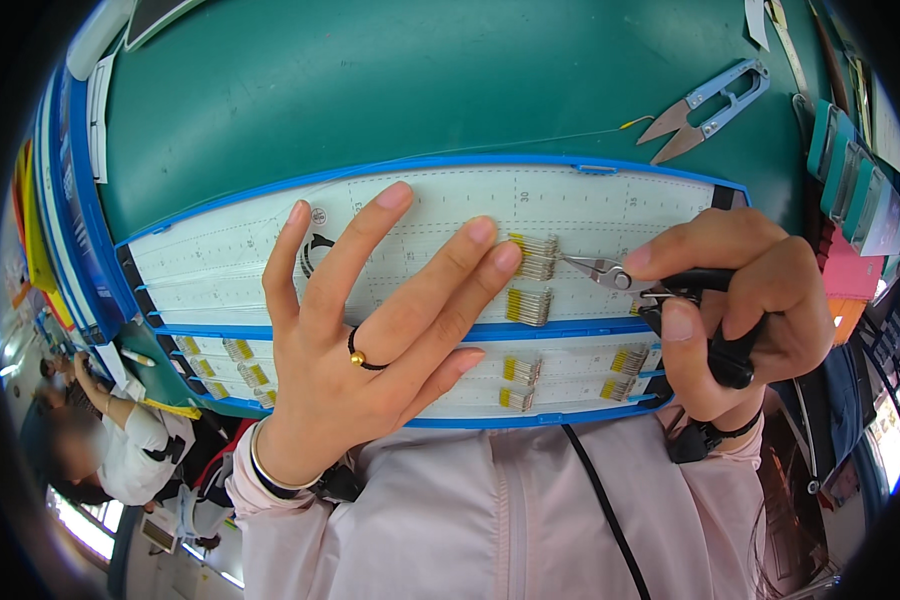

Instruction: Trimming and preparing components on LED light strip panels using wire snips.

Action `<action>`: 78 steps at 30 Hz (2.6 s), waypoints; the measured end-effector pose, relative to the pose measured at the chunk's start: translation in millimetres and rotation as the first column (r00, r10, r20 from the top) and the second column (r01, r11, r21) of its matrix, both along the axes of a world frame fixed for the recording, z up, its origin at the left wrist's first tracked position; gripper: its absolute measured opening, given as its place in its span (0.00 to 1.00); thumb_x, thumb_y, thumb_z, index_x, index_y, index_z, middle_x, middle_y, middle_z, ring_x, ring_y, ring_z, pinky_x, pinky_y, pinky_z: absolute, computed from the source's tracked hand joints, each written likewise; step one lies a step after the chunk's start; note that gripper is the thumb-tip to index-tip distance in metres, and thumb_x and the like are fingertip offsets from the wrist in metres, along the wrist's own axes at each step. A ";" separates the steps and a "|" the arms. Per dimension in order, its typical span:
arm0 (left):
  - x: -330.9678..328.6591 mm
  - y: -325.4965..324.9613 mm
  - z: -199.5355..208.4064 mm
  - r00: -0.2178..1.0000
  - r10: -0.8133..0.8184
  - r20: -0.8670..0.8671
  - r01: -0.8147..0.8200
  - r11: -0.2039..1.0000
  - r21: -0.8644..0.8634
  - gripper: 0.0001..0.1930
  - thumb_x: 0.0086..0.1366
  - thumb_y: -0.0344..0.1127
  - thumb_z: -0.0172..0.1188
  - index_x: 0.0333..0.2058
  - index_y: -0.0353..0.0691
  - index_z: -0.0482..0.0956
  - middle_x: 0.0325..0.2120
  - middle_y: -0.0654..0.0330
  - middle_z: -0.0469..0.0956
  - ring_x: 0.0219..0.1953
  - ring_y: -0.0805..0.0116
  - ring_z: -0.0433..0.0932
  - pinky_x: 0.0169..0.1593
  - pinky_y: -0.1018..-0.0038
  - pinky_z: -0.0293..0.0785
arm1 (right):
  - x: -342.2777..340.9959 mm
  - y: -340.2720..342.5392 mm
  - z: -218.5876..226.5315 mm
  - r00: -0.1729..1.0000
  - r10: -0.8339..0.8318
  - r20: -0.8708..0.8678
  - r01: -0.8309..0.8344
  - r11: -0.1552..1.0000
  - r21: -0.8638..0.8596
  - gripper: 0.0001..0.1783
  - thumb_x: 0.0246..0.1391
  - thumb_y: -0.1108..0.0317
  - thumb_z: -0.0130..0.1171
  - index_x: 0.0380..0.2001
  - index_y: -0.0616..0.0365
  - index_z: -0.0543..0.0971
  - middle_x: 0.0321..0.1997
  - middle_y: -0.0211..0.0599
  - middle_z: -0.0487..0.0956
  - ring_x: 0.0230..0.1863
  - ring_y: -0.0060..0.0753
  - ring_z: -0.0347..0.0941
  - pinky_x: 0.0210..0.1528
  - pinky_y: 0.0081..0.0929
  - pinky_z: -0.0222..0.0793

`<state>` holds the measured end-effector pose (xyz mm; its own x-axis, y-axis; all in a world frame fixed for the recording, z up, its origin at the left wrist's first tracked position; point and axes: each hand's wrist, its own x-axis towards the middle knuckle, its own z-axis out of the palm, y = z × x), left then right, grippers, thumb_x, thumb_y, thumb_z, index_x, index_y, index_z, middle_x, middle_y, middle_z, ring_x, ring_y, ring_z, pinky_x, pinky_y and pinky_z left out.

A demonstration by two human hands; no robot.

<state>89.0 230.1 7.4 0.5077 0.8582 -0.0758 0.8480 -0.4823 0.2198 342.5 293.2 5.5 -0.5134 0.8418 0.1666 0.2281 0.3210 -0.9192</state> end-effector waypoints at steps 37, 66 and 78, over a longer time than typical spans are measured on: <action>-0.6 -0.4 3.8 1.000 -0.005 -0.005 0.005 0.999 0.046 0.24 0.72 0.52 0.42 0.50 0.44 0.82 0.54 0.65 0.77 0.61 0.54 0.66 0.66 0.51 0.55 | -3.0 2.8 -9.0 0.995 0.043 -0.085 -0.039 0.998 0.048 0.14 0.46 0.82 0.56 0.28 0.56 0.62 0.34 0.62 0.80 0.24 0.24 0.70 0.28 0.20 0.67; 2.7 -1.9 3.1 0.999 -0.018 0.048 0.018 1.000 -0.017 0.21 0.73 0.50 0.42 0.53 0.50 0.79 0.53 0.68 0.79 0.62 0.57 0.66 0.68 0.50 0.47 | 1.6 1.2 -7.5 0.999 0.001 -0.036 0.001 0.999 0.053 0.15 0.47 0.79 0.58 0.28 0.55 0.61 0.34 0.58 0.81 0.28 0.27 0.73 0.32 0.22 0.70; 3.6 -2.5 4.1 0.999 -0.013 0.039 0.014 0.999 -0.031 0.22 0.72 0.52 0.44 0.53 0.50 0.79 0.53 0.69 0.79 0.60 0.58 0.67 0.68 0.50 0.46 | 1.3 1.0 -3.2 1.000 -0.001 -0.006 0.002 0.999 0.041 0.14 0.48 0.79 0.56 0.28 0.55 0.61 0.34 0.57 0.81 0.29 0.28 0.73 0.34 0.25 0.71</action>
